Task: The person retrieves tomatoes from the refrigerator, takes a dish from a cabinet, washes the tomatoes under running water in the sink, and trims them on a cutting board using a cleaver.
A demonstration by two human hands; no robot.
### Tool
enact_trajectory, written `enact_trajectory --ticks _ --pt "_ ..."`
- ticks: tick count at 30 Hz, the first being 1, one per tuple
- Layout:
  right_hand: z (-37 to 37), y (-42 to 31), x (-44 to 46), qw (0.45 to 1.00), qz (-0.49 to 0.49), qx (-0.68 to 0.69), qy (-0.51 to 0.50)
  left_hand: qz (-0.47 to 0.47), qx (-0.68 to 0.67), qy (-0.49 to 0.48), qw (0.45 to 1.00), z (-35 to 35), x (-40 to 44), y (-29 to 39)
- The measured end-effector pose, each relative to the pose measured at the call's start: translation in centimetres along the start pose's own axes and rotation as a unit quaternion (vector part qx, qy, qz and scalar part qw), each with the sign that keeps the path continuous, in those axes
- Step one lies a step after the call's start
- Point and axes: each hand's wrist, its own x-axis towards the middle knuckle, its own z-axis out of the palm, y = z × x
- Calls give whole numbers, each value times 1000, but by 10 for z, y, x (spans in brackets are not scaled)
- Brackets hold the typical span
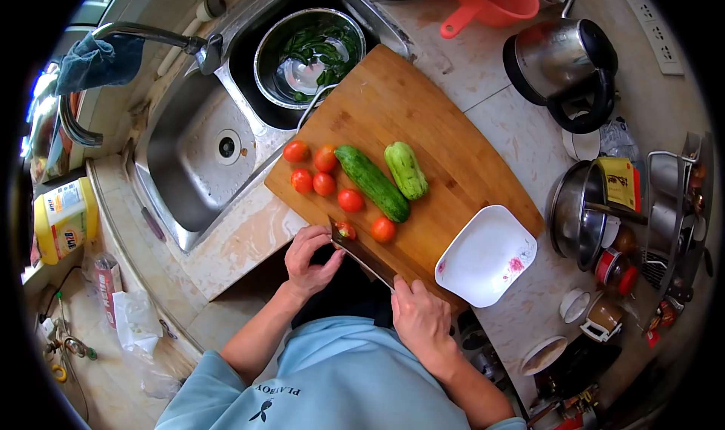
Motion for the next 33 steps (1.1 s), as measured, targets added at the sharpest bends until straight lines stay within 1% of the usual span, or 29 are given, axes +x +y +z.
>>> enact_trajectory --ticks 2,5,8,11,14,17,20,23,26,29,33 --pt "-4 2 -7 1000 9 -7 -1 -32 -6 -4 999 -2 -2 0" --pt "-5 4 -9 1000 11 13 3 -115 -58 -4 992 -6 1 8" --pt "-2 12 -12 996 10 88 18 -141 -76 29 987 -5 0 7" --pt "-4 12 -11 991 14 127 30 -132 -46 34 990 -3 8 10" --pt "1 8 -8 987 2 147 64 -56 67 46 995 -4 13 7" --pt "8 3 -8 983 7 166 78 -215 -17 94 972 0 10 18" --pt "10 0 -5 981 0 176 77 -247 -34 115 961 3 9 17" --pt "6 -4 -4 981 -6 176 79 -272 -24 113 955 3 9 17" --pt "7 -6 -4 980 -16 171 98 -308 -65 101 944 6 9 19" --pt "6 -11 -2 983 -29 151 97 -359 -79 107 924 7 9 22" --pt "5 -15 -1 987 -36 135 74 -348 -105 150 920 12 8 20"
